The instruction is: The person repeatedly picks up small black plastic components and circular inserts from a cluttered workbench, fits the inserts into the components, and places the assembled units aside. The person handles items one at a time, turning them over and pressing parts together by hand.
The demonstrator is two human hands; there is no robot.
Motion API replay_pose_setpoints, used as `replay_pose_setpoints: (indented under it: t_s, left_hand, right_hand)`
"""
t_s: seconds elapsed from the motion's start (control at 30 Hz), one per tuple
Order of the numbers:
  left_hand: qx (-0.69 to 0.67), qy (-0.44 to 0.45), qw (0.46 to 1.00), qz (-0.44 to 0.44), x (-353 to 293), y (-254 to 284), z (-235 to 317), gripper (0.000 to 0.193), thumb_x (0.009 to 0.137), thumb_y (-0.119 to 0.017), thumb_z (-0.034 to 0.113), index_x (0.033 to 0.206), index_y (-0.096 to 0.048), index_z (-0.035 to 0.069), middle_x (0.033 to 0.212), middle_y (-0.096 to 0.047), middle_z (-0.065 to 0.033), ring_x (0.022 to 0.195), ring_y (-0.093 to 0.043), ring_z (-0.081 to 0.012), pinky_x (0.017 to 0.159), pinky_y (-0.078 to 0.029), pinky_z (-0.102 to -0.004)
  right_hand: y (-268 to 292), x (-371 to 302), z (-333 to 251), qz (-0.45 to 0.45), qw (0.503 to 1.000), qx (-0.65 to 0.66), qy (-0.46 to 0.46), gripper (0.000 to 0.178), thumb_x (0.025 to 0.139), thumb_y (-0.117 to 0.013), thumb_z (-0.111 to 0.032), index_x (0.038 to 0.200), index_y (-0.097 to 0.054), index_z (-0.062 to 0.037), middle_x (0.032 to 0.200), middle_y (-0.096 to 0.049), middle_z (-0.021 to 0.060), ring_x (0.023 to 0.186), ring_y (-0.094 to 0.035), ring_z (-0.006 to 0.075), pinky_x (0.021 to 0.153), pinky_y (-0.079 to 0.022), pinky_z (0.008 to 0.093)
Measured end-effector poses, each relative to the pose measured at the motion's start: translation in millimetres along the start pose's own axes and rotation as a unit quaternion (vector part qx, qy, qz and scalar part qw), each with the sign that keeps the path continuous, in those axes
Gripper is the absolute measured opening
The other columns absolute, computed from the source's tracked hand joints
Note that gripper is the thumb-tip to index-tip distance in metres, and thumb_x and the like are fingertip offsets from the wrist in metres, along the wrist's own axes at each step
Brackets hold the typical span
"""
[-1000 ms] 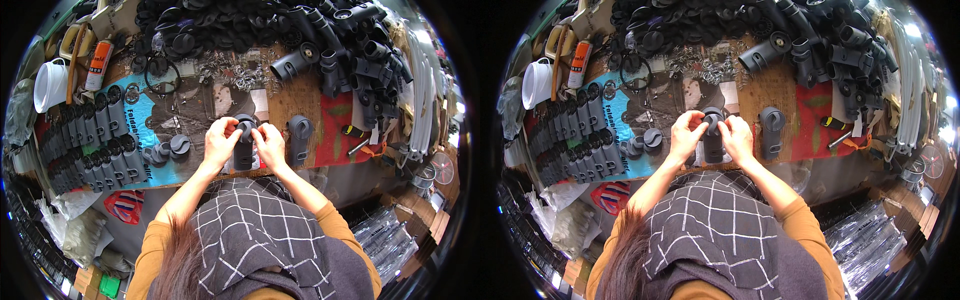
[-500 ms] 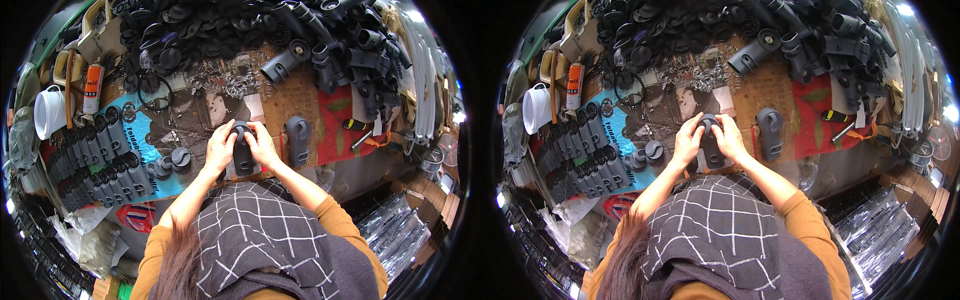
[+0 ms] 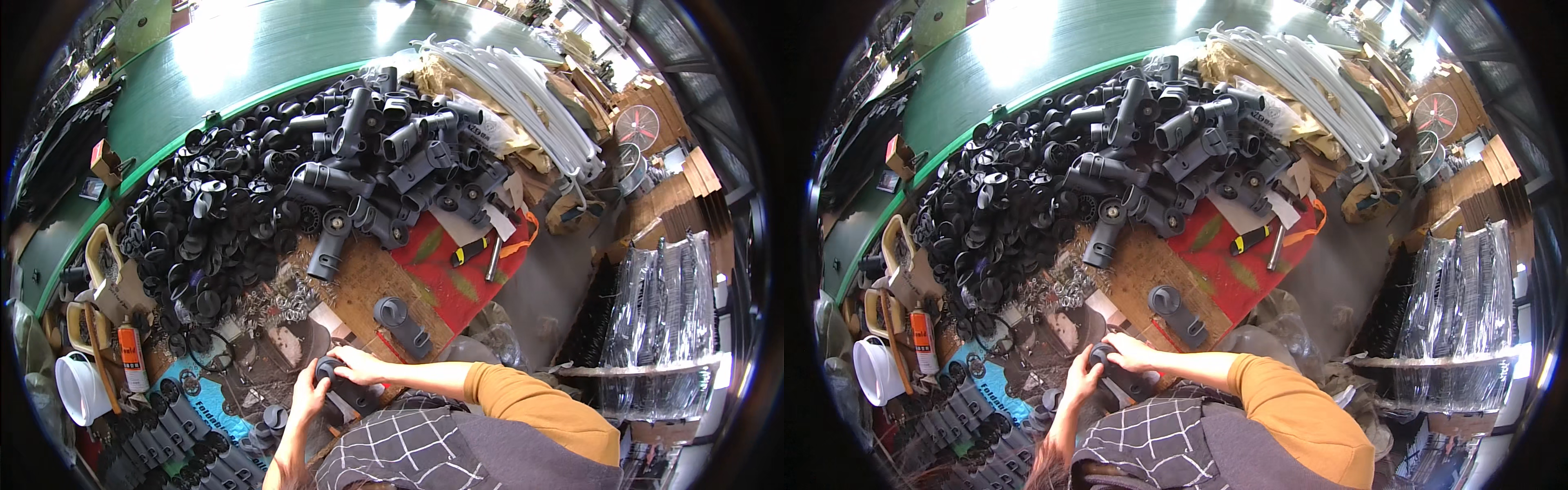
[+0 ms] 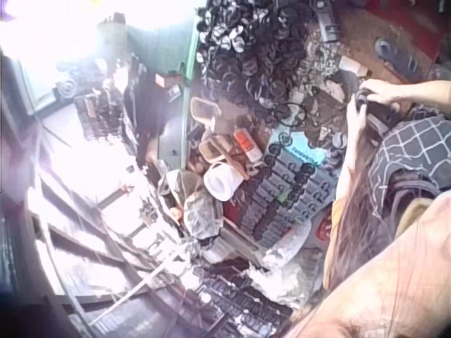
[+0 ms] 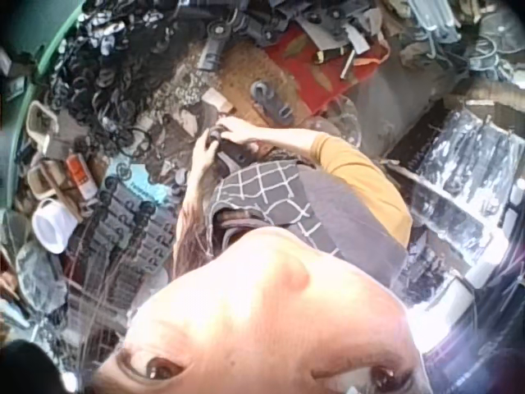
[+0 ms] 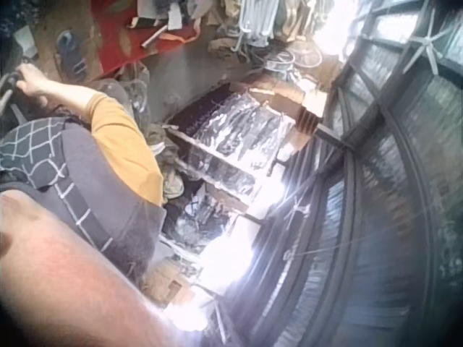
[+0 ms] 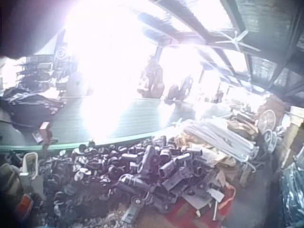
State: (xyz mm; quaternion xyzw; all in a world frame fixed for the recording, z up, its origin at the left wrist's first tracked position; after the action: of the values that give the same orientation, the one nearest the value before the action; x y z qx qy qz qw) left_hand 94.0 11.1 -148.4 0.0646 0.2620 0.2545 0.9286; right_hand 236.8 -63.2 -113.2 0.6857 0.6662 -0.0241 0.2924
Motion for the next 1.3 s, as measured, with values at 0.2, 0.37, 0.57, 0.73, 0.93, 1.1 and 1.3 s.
replay_pose_setpoints:
  t_s: [0.2, 0.37, 0.57, 0.73, 0.93, 1.1, 1.3]
  left_hand:
    - [-0.038, 0.052, 0.997, -0.053, 4.9, 1.6, 3.2, 0.066, 0.075, -0.070, 0.016, 0.133, -0.046, -0.004, 0.120, -0.059, -0.0228, 0.101, -0.062, -0.0280, 0.089, -0.049, -0.0352]
    - [0.068, -0.011, 0.998, -0.015, 2.5, 7.1, 23.2, 0.062, 0.073, -0.071, 0.020, 0.128, -0.051, -0.002, 0.112, -0.061, -0.0225, 0.100, -0.063, -0.0319, 0.088, -0.048, -0.0359]
    - [0.069, 0.038, 0.992, -0.095, 11.1, 6.0, 24.7, 0.057, 0.069, -0.072, 0.020, 0.121, -0.057, 0.001, 0.104, -0.066, -0.0198, 0.092, -0.066, -0.0301, 0.084, -0.051, -0.0358]
    - [0.028, 0.046, 0.996, -0.067, 9.9, 15.2, 36.9, 0.057, 0.069, -0.073, 0.022, 0.120, -0.058, 0.000, 0.103, -0.066, -0.0167, 0.089, -0.066, -0.0268, 0.083, -0.051, -0.0354]
    - [-0.229, -0.080, 0.967, -0.083, -3.7, 52.5, 94.5, 0.089, 0.062, -0.087, 0.025, 0.137, -0.042, 0.004, 0.128, -0.054, -0.0120, 0.117, -0.051, -0.0221, 0.101, -0.039, -0.0359]
    - [-0.271, -0.053, 0.952, -0.132, -22.6, 39.9, 129.8, 0.092, 0.060, -0.089, 0.022, 0.135, -0.039, 0.005, 0.127, -0.050, -0.0092, 0.119, -0.047, -0.0207, 0.102, -0.038, -0.0347]
    - [-0.169, -0.073, 0.978, -0.095, -50.3, 61.0, 159.2, 0.087, 0.058, -0.090, 0.020, 0.128, -0.040, 0.004, 0.116, -0.053, -0.0107, 0.107, -0.053, -0.0200, 0.094, -0.044, -0.0338]
  right_hand:
    - [-1.6, 2.0, -0.6, -0.045, 0.997, -0.049, 0.036, 0.048, 0.082, -0.062, -0.017, 0.125, -0.048, 0.0013, 0.116, -0.056, 0.0221, 0.113, -0.053, 0.0340, 0.098, -0.041, 0.0408]
    - [-1.2, 2.5, 5.6, -0.045, 0.998, -0.048, -0.019, 0.046, 0.079, -0.064, -0.016, 0.120, -0.049, -0.0008, 0.111, -0.057, 0.0201, 0.106, -0.055, 0.0329, 0.092, -0.044, 0.0398]
    - [4.5, 1.9, 5.3, -0.050, 0.995, 0.030, -0.082, 0.042, 0.076, -0.065, -0.015, 0.114, -0.053, -0.0033, 0.103, -0.064, 0.0210, 0.098, -0.061, 0.0351, 0.085, -0.048, 0.0421]
    - [15.4, -1.6, -8.5, -0.020, 0.995, 0.077, -0.058, 0.043, 0.080, -0.065, -0.015, 0.120, -0.054, -0.0029, 0.102, -0.065, 0.0166, 0.097, -0.063, 0.0295, 0.086, -0.050, 0.0406]
    - [26.5, -8.4, -45.3, -0.138, 0.874, 0.465, -0.032, 0.047, 0.094, -0.056, -0.023, 0.137, -0.044, -0.0092, 0.115, -0.058, 0.0045, 0.106, -0.056, 0.0139, 0.090, -0.049, 0.0340]
    - [60.9, -28.4, -101.7, 0.163, 0.984, 0.008, 0.070, 0.028, 0.097, -0.047, -0.025, 0.111, -0.057, -0.0026, 0.103, -0.059, 0.0184, 0.097, -0.059, 0.0336, 0.084, -0.047, 0.0378]
    - [64.6, -52.3, -157.4, 0.149, 0.974, -0.082, 0.151, 0.031, 0.096, -0.048, -0.033, 0.091, -0.052, -0.0030, 0.084, -0.056, 0.0175, 0.081, -0.057, 0.0371, 0.075, -0.045, 0.0442]
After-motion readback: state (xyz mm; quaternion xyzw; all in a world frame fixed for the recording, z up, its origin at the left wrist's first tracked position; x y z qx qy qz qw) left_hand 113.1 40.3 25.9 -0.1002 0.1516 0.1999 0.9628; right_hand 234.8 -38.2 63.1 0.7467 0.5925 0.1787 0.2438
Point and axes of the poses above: each hand's wrist, its own x-axis towards the middle knuckle, its own y-axis out of the back of the hand, z = x × y, the point moved 6 cm from there along x, towards the middle knuckle
